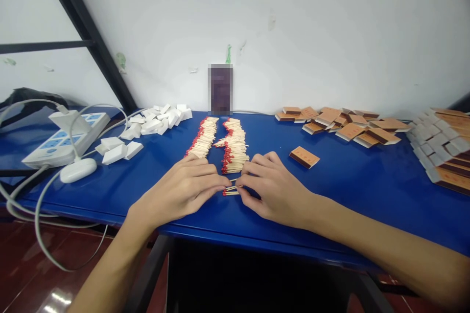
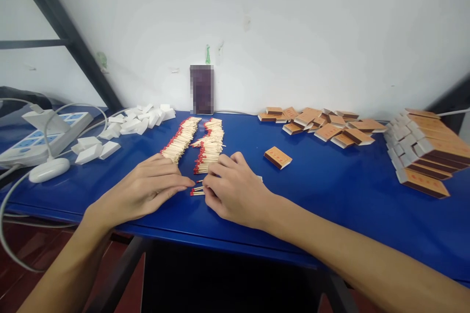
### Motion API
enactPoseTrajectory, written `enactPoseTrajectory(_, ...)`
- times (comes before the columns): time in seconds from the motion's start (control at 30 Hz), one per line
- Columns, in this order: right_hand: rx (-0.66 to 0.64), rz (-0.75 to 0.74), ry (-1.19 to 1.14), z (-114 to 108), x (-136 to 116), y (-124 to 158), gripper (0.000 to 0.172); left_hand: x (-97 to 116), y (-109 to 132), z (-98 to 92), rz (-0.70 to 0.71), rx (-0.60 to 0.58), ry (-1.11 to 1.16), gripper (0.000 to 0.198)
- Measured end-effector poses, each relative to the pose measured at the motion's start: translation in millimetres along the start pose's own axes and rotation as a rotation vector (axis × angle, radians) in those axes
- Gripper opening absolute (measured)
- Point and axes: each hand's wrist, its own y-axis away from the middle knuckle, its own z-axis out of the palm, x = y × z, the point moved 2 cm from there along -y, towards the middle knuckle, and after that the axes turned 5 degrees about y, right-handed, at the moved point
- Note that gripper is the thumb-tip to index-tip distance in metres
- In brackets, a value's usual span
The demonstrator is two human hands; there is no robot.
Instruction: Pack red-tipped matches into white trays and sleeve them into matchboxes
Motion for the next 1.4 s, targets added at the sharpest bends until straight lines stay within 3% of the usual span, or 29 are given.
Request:
enactPoseTrajectory(0.1, -0.014, 0.023, 0.009, -1.2, -1.4, 0.1, 0.021, -1.1, 2.7, 7.3, 0.001, 0.030, -0.002, 0.019)
enactPoseTrajectory(0.5, -0.046, 0.064, 0.163, 2.3, 5.9, -0.2, 0.017, 22.2, 9.2, 24.3, -0.173, 0.379, -0.101, 0.008)
enactPoseTrajectory(0.63, -0.068, 0.062, 0.184, 4.3, 7.0, -0.3, 0.019, 21.2, 9.1, 31.1, -0.180, 0.321, -0.131, 0.010)
enactPoseTrajectory(0.9, -0.033, 0.056, 0.204, 9.1, 7.8, -3.4, 0.016, 18.5, 5.5, 32.5, -0.292, 0.056, -0.121, 0.020)
enactPoseTrajectory(1.4, -0.056, 0.089, 0.171, 8.4, 7.5, -4.4, 0.017, 17.7, 4.9, 29.5, -0.286, 0.018, 0.016, 0.019)
